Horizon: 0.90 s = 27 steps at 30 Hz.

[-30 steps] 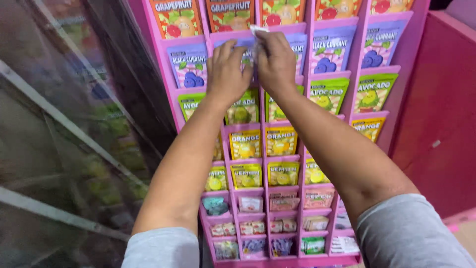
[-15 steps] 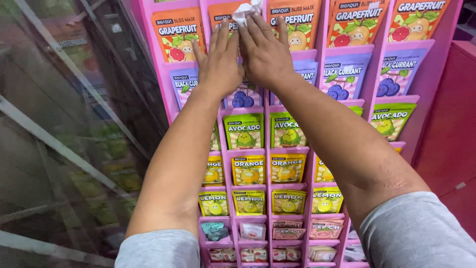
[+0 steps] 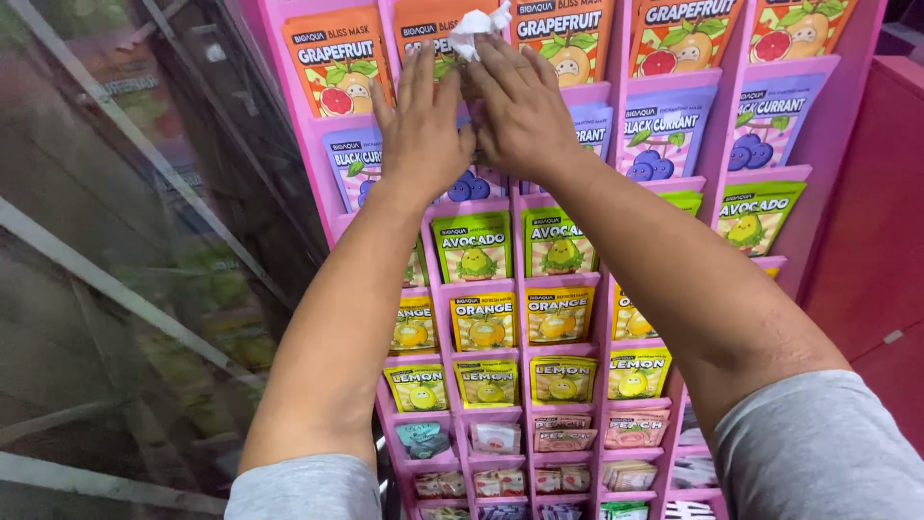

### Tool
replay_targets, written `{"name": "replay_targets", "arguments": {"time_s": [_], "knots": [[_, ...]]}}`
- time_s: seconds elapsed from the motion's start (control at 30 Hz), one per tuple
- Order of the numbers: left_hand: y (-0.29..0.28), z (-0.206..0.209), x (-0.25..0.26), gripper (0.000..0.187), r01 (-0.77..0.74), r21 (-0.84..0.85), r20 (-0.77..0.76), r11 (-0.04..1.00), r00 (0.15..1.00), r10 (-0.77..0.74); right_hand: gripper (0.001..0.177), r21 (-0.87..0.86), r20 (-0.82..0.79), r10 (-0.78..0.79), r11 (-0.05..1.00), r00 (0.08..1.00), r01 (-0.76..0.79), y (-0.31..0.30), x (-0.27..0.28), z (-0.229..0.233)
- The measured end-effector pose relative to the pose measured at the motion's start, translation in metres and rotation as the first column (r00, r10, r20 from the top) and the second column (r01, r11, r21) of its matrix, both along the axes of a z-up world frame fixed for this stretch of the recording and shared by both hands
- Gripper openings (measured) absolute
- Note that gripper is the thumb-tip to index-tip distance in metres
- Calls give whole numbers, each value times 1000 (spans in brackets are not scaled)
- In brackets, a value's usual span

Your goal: Wiping down individual face mask packets on a display rack with a cloth to clean them

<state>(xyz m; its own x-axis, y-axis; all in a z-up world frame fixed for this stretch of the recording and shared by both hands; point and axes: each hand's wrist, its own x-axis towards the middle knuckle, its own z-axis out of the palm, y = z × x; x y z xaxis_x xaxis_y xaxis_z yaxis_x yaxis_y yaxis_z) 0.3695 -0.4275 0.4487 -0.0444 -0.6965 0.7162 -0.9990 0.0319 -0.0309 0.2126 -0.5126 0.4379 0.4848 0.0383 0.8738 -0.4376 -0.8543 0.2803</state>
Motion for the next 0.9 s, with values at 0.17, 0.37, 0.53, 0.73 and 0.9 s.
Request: {"name": "replay_targets", "arguments": {"time_s": [0.17,0.37,0.53,0.73,0.9], "knots": [[6,-4,-11,63,22,-43,32,999,999,-21,53,-9,-31,45,999,999,-45,9,-17,-4],[17,-8,-23,62,56,6,24,998,998,-56,57,27,-39,46,999,998,-45,12,-31,-11],[27,-17,-24,64,89,17,7,996,996,-89,57,11,-18,32,999,999,-32,17,-45,-18],[42,-67,-29,65,73,121,-64,990,996,-66,67,123,-68,14,992,998,-6,30,-54,-58],[52,-124,-42,69,140,26,5,990,990,-140,62,123,-16,86,989,996,-83,56,-58,-101]]}}
